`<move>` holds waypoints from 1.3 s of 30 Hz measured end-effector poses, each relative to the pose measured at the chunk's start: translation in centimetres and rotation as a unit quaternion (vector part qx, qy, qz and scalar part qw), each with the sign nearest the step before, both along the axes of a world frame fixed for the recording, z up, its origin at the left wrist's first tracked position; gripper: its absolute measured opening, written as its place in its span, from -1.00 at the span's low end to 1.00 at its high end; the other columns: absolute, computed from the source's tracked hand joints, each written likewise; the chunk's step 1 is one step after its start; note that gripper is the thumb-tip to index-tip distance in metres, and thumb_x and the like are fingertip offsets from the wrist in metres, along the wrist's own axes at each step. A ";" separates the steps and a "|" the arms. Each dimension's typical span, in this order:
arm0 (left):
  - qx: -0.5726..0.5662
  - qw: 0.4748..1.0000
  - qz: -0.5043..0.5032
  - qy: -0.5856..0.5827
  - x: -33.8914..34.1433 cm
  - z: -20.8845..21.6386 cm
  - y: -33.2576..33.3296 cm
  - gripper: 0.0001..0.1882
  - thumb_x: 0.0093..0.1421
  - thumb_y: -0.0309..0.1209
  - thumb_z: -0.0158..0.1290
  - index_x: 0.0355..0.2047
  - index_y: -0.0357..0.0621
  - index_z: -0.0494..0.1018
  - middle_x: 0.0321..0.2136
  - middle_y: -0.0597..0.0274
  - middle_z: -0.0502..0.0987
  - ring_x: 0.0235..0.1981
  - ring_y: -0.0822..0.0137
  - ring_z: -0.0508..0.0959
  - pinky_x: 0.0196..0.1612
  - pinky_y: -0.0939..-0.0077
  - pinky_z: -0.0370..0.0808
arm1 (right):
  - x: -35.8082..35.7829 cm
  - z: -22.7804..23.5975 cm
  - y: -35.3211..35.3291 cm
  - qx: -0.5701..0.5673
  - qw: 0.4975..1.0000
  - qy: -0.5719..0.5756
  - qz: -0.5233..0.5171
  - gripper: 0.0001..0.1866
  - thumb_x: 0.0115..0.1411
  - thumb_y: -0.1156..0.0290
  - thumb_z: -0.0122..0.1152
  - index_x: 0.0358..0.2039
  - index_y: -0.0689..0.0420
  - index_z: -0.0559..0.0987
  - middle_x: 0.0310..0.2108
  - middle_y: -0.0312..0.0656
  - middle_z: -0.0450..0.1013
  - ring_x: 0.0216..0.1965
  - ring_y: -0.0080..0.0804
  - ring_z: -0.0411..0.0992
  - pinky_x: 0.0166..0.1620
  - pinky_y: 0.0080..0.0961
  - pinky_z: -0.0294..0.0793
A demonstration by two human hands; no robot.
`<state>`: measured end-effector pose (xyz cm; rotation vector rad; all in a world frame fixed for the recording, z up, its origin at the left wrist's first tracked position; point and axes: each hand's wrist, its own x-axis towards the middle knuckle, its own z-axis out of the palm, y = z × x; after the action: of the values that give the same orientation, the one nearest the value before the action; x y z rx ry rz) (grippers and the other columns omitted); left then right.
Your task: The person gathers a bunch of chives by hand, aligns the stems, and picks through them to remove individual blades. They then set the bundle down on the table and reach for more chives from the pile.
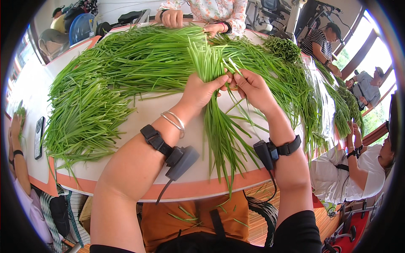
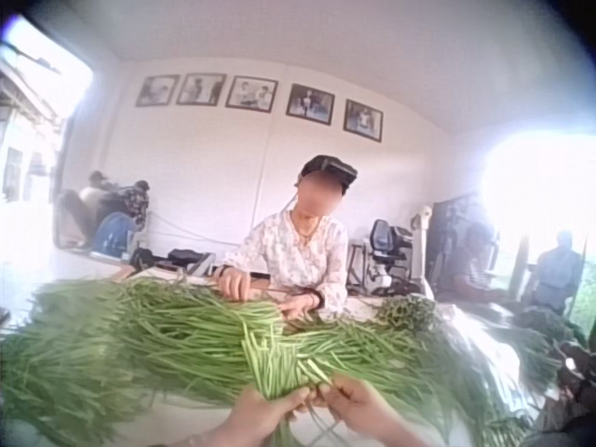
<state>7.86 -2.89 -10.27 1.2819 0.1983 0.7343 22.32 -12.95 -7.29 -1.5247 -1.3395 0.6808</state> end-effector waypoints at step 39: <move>-0.198 0.964 -0.177 -0.011 -0.4 0.6 -0.3 -0.76 0.25 -0.18 -0.10 -0.47 -0.03 0.26 -0.74 0.48 0.15 -0.75 0.60 0.15 -0.62 0.69 0.21 | 5.1 -0.1 -0.4 0.111 0.951 -0.091 -0.274 -0.85 0.12 0.40 0.09 -0.37 0.21 0.53 -0.69 -0.30 0.33 -0.64 -0.59 0.25 -0.51 -0.56 0.26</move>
<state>7.42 -3.17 -9.63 0.8936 0.0879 0.3756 27.41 -13.38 -7.43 -1.6951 -1.0065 0.0364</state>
